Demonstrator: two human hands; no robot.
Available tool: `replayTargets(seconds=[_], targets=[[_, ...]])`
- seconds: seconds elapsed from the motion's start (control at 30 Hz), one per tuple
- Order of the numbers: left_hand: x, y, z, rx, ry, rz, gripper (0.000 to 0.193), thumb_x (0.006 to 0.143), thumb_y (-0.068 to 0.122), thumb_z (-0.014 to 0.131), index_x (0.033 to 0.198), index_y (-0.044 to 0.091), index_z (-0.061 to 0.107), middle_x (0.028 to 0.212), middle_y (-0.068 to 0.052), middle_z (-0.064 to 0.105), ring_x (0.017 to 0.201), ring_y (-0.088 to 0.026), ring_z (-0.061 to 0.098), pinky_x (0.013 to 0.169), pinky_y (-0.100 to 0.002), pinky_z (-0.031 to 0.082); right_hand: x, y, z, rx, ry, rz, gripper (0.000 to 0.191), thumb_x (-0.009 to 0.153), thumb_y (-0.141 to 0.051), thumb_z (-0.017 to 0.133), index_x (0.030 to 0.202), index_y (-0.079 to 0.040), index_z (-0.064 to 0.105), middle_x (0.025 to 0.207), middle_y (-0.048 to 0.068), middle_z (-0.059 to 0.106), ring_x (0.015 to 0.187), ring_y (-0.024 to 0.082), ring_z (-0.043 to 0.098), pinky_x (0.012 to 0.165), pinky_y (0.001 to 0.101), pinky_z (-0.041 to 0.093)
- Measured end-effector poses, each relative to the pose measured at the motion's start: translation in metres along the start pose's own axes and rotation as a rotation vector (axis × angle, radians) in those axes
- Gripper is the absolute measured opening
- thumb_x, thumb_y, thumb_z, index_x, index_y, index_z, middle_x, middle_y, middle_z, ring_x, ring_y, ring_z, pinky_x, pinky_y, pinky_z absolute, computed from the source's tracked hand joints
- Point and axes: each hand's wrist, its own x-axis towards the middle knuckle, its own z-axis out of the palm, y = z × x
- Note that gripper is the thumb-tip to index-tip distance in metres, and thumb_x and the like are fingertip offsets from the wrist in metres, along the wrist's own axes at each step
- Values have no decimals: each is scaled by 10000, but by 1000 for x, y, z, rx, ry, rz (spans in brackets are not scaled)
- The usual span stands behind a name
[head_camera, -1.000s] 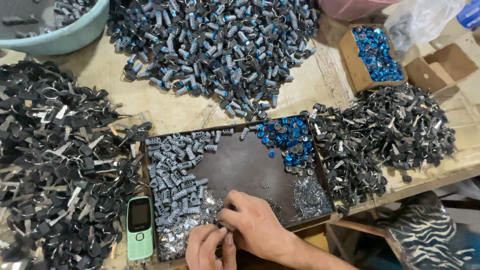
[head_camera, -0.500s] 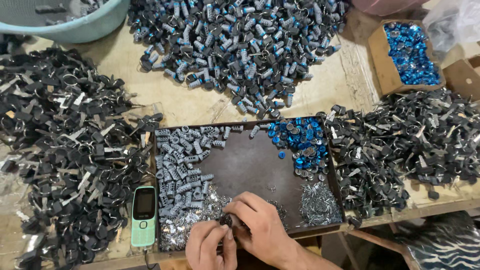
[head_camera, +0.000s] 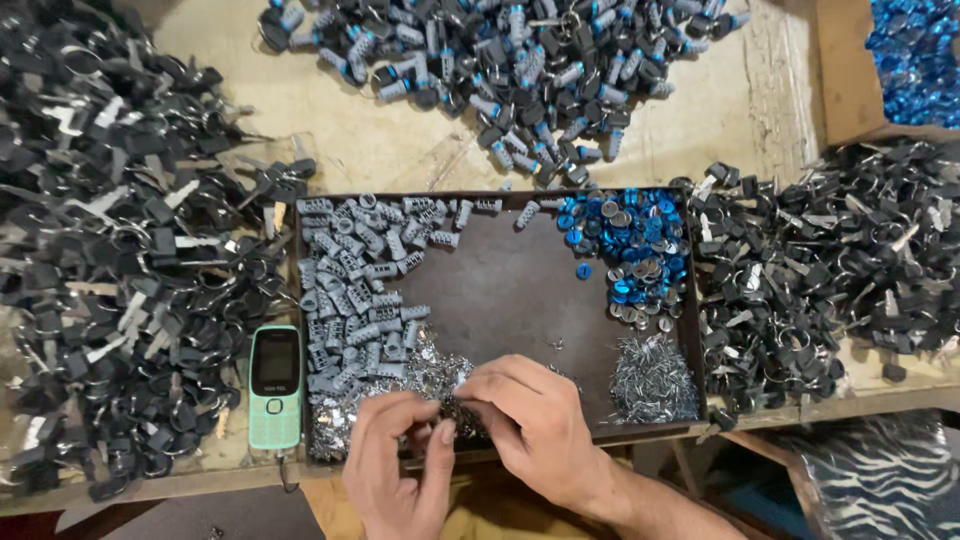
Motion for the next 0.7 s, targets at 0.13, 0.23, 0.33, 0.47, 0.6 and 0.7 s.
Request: replayTargets(seconds=[0.13, 0.23, 0.33, 0.47, 0.6, 0.7], targets=[[1, 2, -8, -32, -72, -67, 196, 832, 70, 778, 999, 27, 685, 973, -83, 655, 719, -113, 623, 640, -236, 529, -7, -3, 0, 27, 36, 5, 175, 902, 42, 694, 1059, -28, 659, 1009, 104, 705, 879, 260, 715, 765, 321, 579], [0, -6, -13, -228, -209, -153, 169, 849, 45, 782, 995, 4, 710, 970, -77, 667, 733, -99, 629, 637, -219, 514, -19, -5, -1, 189, 14, 84, 144, 907, 27, 693, 1024, -40, 643, 1133, 156, 636, 863, 213, 668, 756, 302, 557], [-1, -17, -16, -773, -425, -492, 119, 872, -19, 751, 983, -54, 724, 943, -111, 657, 672, -110, 608, 557, -232, 488, -32, -3, -2, 493, -59, 62, 97, 990, 44, 688, 1054, -19, 651, 1157, 144, 592, 1001, 241, 604, 896, 330, 507], [-6, -22, -14, -1096, -561, -697, 63, 914, -48, 712, 961, -69, 677, 879, -110, 620, 600, -106, 590, 497, -244, 470, -44, -1, -6, 561, -3, 121, 165, 940, 16, 759, 1084, -26, 690, 1138, 137, 651, 958, 219, 652, 828, 336, 552], [-10, -14, -10, -823, -554, -553, 37, 884, -43, 697, 905, -34, 668, 882, -68, 620, 589, -74, 581, 482, -222, 449, -41, -4, -13, 375, 9, 73, 182, 877, -20, 837, 1020, -45, 727, 1058, 115, 712, 892, 204, 714, 749, 309, 584], [-7, -8, -9, -446, -506, -294, 64, 859, -7, 706, 868, 21, 649, 838, -16, 626, 619, -31, 496, 519, -190, 366, -28, -3, -30, 100, -36, -54, 267, 808, -83, 854, 1028, -38, 709, 1058, 113, 686, 915, 243, 695, 767, 327, 574]])
